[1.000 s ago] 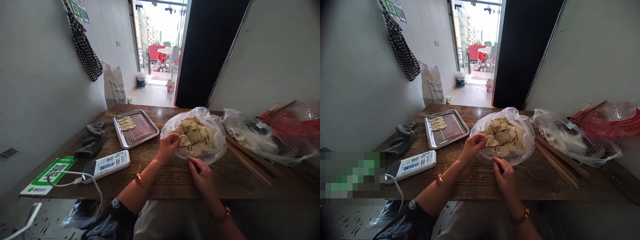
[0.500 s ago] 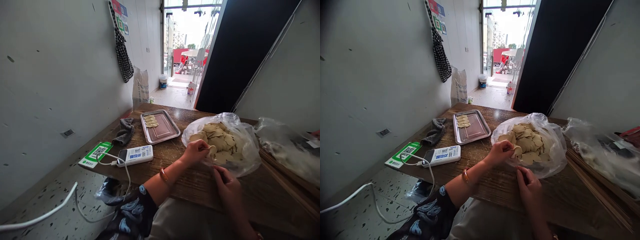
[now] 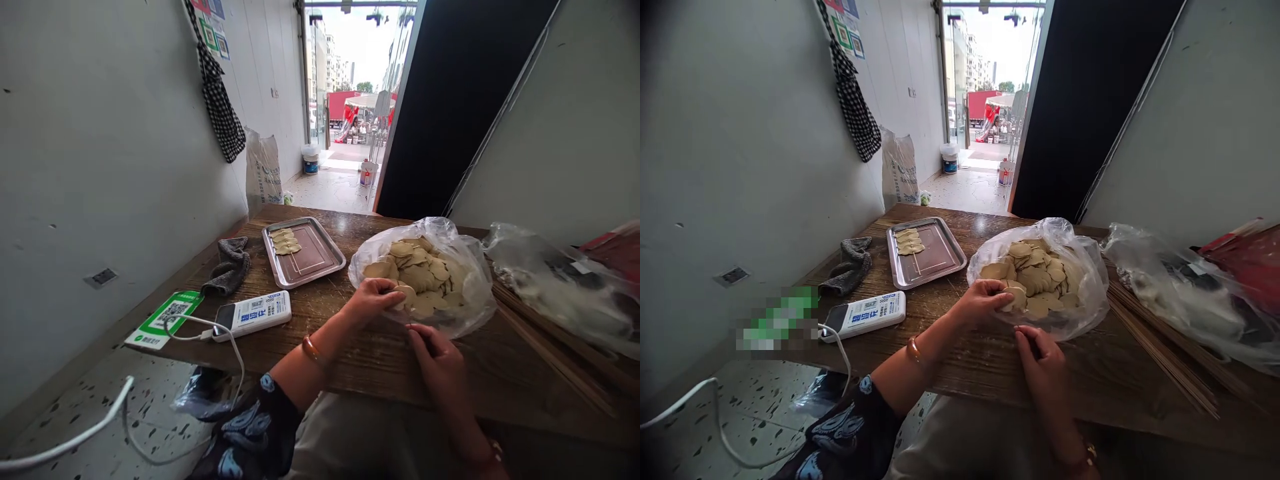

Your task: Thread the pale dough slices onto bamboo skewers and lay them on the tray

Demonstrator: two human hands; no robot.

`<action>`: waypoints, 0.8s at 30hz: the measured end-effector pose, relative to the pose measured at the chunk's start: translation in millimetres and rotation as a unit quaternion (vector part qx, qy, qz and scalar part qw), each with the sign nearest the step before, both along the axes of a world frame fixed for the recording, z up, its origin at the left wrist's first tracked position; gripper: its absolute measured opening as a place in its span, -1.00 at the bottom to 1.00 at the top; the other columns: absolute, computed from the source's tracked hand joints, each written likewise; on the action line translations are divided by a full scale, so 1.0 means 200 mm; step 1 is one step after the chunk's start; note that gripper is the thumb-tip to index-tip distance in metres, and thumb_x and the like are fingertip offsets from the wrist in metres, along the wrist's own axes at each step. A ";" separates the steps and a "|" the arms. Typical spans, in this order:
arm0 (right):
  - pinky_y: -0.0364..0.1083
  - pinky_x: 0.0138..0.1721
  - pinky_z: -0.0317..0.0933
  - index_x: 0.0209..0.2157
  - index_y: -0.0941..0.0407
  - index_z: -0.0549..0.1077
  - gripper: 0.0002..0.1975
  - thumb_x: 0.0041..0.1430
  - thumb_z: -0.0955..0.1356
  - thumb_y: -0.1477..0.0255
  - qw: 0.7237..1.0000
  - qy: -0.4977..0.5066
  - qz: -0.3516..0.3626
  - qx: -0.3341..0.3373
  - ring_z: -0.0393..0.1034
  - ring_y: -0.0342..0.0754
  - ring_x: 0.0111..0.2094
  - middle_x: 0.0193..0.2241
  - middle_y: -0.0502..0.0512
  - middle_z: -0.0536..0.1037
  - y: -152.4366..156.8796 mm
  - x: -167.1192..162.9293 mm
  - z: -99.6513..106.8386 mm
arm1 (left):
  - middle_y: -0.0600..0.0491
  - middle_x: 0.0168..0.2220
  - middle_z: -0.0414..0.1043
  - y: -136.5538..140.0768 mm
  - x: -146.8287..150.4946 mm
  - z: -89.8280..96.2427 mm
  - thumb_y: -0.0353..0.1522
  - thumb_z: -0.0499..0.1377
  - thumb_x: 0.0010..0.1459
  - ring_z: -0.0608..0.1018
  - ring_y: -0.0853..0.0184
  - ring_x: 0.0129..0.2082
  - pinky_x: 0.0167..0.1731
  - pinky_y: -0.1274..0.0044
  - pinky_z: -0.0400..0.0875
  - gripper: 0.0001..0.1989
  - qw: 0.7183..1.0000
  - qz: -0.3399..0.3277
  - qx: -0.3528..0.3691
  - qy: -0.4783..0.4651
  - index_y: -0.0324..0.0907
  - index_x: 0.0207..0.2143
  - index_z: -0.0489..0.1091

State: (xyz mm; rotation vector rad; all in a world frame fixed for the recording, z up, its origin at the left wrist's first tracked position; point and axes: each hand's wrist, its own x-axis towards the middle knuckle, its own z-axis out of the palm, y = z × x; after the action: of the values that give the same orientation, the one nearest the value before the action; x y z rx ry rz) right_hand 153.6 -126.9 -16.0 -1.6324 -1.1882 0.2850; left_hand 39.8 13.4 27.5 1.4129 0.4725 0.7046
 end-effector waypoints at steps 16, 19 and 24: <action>0.01 -0.20 0.39 -0.31 0.08 0.59 -0.75 0.17 0.31 0.25 0.998 0.007 -0.015 0.053 0.52 0.05 -0.31 -0.34 0.11 0.64 0.01 -0.02 0.04 | 0.13 -0.63 0.26 -0.03 0.02 0.03 -0.07 0.29 -0.06 0.25 0.51 -0.60 -0.58 0.63 0.09 -0.58 0.999 -0.009 0.036 0.038 -0.28 -0.56 0.36; 0.00 -0.22 0.37 -0.32 0.09 0.59 -0.75 0.16 0.32 0.25 0.997 0.025 -0.047 0.059 0.51 0.04 -0.31 -0.33 0.12 0.64 0.01 -0.01 0.04 | 0.06 -0.49 0.41 0.00 0.01 0.05 -0.12 0.25 0.02 0.37 0.45 -0.51 -0.49 0.61 0.24 -0.64 0.998 0.015 0.058 0.016 -0.27 -0.33 0.47; -0.14 -0.53 0.25 -0.24 0.16 0.57 -0.68 0.16 0.33 0.22 0.982 0.146 -0.103 0.061 0.36 -0.11 -0.55 -0.49 0.06 0.56 -0.01 0.01 0.01 | 0.02 -0.38 0.48 0.09 -0.01 0.03 -0.29 0.18 0.11 0.44 0.35 -0.41 -0.34 0.53 0.32 -0.82 0.956 0.207 0.198 0.058 -0.18 -0.29 0.51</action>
State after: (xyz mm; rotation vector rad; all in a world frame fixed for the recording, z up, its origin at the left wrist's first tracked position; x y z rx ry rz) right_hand 155.0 -128.0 -13.3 -1.5304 -0.7937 0.3025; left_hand 37.4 30.7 34.5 1.7594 0.7637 1.1037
